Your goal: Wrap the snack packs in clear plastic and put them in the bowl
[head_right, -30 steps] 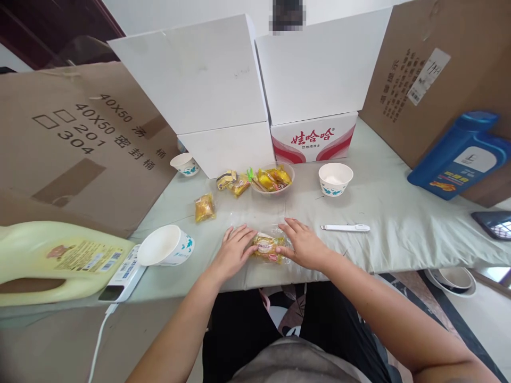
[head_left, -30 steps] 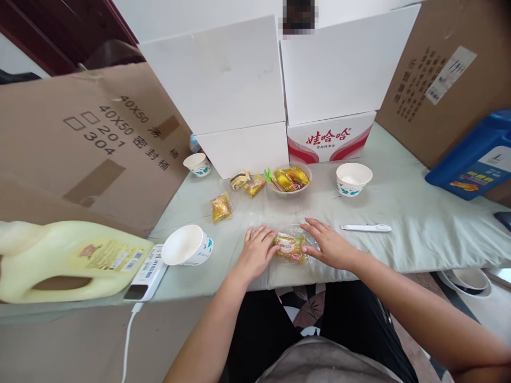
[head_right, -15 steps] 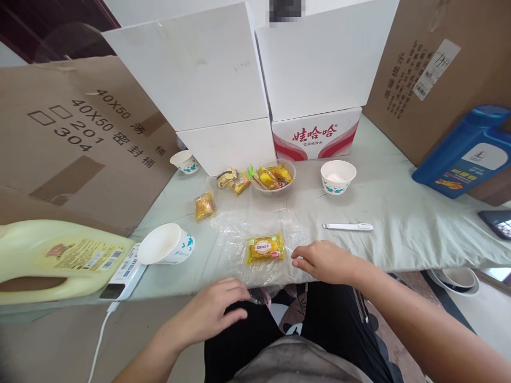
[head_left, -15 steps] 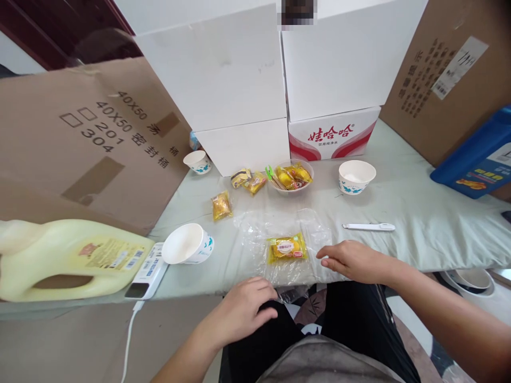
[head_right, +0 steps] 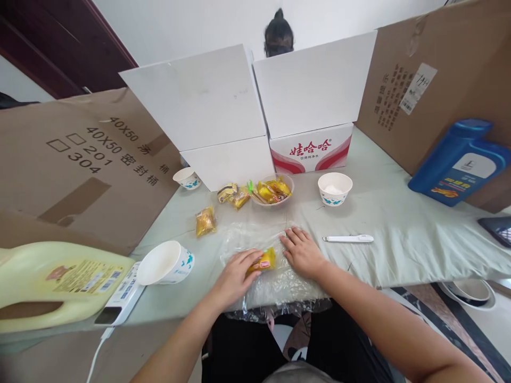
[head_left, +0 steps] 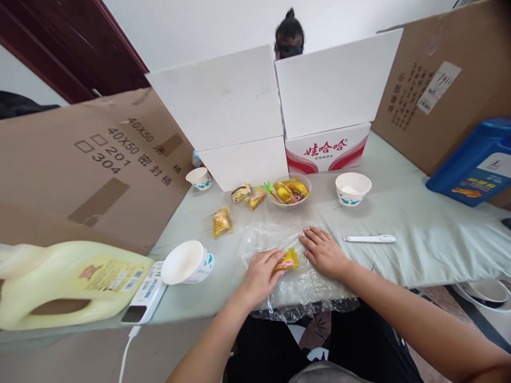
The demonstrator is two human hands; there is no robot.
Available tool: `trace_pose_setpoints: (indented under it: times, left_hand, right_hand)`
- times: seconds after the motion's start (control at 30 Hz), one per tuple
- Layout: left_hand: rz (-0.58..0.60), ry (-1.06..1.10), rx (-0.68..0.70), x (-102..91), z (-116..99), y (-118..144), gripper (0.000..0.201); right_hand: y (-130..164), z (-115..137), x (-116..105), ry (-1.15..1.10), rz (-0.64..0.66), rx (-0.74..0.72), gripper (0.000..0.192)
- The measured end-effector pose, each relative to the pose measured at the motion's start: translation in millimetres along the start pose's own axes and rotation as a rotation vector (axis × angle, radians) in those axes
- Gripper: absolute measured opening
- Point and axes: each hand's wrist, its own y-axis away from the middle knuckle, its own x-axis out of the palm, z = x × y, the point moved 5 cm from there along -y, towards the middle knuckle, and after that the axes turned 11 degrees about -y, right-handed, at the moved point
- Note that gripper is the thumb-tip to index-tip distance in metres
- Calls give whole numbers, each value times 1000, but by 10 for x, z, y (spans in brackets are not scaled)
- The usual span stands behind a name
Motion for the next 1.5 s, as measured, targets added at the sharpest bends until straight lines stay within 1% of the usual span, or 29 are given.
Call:
trace_pose_setpoints:
  times: [0.07, 0.13, 0.17, 0.2, 0.23, 0.27, 0.3, 0.37, 0.43, 0.5, 0.57, 0.63, 0.7, 0.73, 0.8, 0.83, 0.87, 0.93, 0.97, 1.0, 1.03, 1.1, 1.13, 1.2, 1.27, 1.33, 1.4, 1.47, 1.5]
  left_hand:
    - [-13, 265, -90, -155, 130, -57, 35]
    - [-81, 504, -162, -375, 199, -221, 38]
    - [-139, 562, -175, -506, 201, -342, 40]
    - [-201, 552, -168, -642, 177, -485, 40]
    - [-256, 466, -137, -774, 123, -644, 37]
    - [-275, 330, -96, -875, 43, -818, 32]
    - [-269, 176, -59, -940, -46, -999, 27]
    - [-197, -142, -14, -953, -212, -1360, 20]
    - [-127, -417, -29, -863, -317, -1682, 18]
    - [-69, -621, -23, -719, -381, -1938, 17]
    - [-34, -718, -22, -589, -402, -2109, 17]
    - [-24, -736, -31, -520, -407, -2173, 16]
    - [-41, -740, -32, -506, -431, -2106, 18]
    - [-90, -737, -27, -518, -463, -2018, 20]
    - [-254, -697, 31, -530, -566, -1739, 23]
    - [-345, -657, 90, -508, -623, -1559, 24]
    - [-382, -610, 179, -440, -669, -1374, 26]
    - [-216, -529, 405, -158, -677, -1040, 27]
    - [-135, -513, 413, -31, -592, -912, 26]
    - [-94, -521, 338, 57, -444, -821, 25]
    - [-75, -545, 217, 110, -251, -759, 30]
    - [-31, -576, -25, 145, 176, -676, 44]
    - [-18, -572, -103, 133, 365, -646, 47]
    - [-10, -545, -155, 77, 631, -593, 49]
    - [-63, -517, -154, -25, 744, -522, 47]
    - [-182, -475, -131, -160, 717, -405, 42]
    - [-317, -404, -73, -298, 591, -220, 34]
    - [-384, -312, 26, -389, 425, 30, 26]
    - [-370, -267, 88, -401, 344, 170, 23]
  right_hand:
    - [26, -12, 4, 9, -4, -1, 46]
    - [27, 11, -9, 1, 3, -4, 46]
    - [22, 21, -19, -7, 4, -2, 46]
    - [17, 29, -30, -15, 4, 0, 46]
    - [13, 34, -41, -23, 3, 3, 46]
    - [10, 36, -51, -30, 1, 3, 46]
    - [10, 37, -60, -36, -1, 2, 45]
    - [14, 35, -74, -49, -4, -3, 45]
    - [19, 31, -79, -57, -5, -5, 45]
    - [21, 25, -78, -58, -6, -4, 45]
    - [23, 22, -76, -56, -4, -6, 45]
    - [26, 23, -76, -57, -1, -11, 46]
    - [32, 22, -78, -60, 4, -13, 46]
    - [36, 19, -80, -60, 2, -10, 46]
    - [42, 9, -78, -53, -7, 3, 47]
    - [44, 0, -73, -47, -10, 15, 48]
    - [45, -10, -63, -39, -12, 30, 51]
    - [47, -28, -36, -22, -10, 64, 59]
    - [47, -37, -24, -13, -9, 82, 63]
    - [46, -45, -15, -4, -10, 100, 65]
    - [45, -54, -11, 5, -9, 119, 68]
    - [41, -87, -16, 22, 9, 173, 74]
    - [38, -115, -27, 29, 28, 211, 79]
    - [35, -190, -73, 39, 71, 299, 92]
    - [38, -273, -166, 48, 87, 367, 98]
    - [65, -347, -315, 64, 57, 402, 93]
    - [145, -389, -512, 79, -19, 395, 80]
    - [295, -354, -701, 28, -84, 286, 68]
    - [397, -300, -768, -31, -84, 184, 65]
